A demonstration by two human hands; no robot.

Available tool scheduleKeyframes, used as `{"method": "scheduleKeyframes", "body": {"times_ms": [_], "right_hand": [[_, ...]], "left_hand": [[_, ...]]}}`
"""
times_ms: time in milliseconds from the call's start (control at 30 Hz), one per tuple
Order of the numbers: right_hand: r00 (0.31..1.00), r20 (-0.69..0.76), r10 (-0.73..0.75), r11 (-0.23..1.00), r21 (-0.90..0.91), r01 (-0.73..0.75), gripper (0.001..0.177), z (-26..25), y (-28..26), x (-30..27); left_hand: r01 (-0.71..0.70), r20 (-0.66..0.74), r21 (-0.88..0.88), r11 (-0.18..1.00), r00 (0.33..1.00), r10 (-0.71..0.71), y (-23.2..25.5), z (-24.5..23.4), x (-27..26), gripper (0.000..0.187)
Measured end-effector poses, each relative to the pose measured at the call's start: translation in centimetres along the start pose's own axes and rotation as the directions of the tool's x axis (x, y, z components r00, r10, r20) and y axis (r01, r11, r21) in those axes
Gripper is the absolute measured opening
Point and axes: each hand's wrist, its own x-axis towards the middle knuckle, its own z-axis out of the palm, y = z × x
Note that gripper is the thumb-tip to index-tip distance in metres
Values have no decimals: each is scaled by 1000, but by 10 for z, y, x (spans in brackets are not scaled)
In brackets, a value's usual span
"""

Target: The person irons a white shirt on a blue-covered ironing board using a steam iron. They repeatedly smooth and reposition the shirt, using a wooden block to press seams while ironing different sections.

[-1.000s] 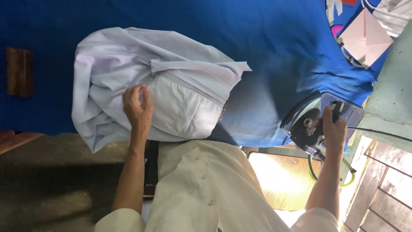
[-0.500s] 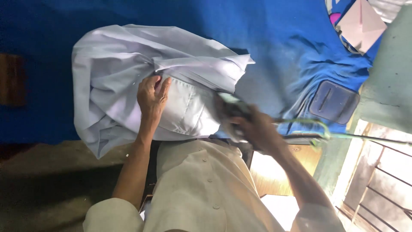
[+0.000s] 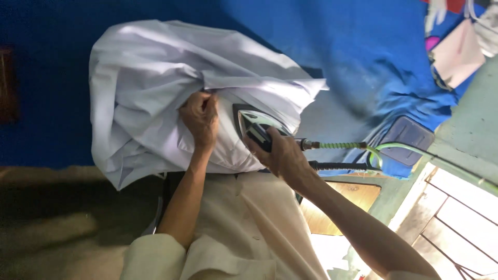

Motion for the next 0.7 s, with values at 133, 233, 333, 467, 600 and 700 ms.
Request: {"method": "scheduleKeyframes", "body": {"times_ms": [133,233,333,467,600,700], "right_hand": [[999,13,37,999,36,-37,53,-15,-23,0],[999,17,45,992,117,-47,54,-25,-39,3],[1000,14,11,985,170,-13,58,-23,-42,11],[994,56,-95,962,263,77,58,-23,-24,9],[984,60,-168,931,339,138,52,-26,1,-15],[981,8,-193,925,334,180,52,-30,14,-24]], "left_hand": [[-43,-15,-72,997,999,42,12,-4,5,21],[-4,-1,-71,997,1000,4,14,-4,2,21],[64,21,-83,995,998,-63,16,-5,2,21],[56,52,-102,993,997,-51,16,-9,1,20],[83,43,-110,990,996,-79,18,-7,-1,21],[88,28,-79,993,996,-86,14,-4,-3,20]]}}
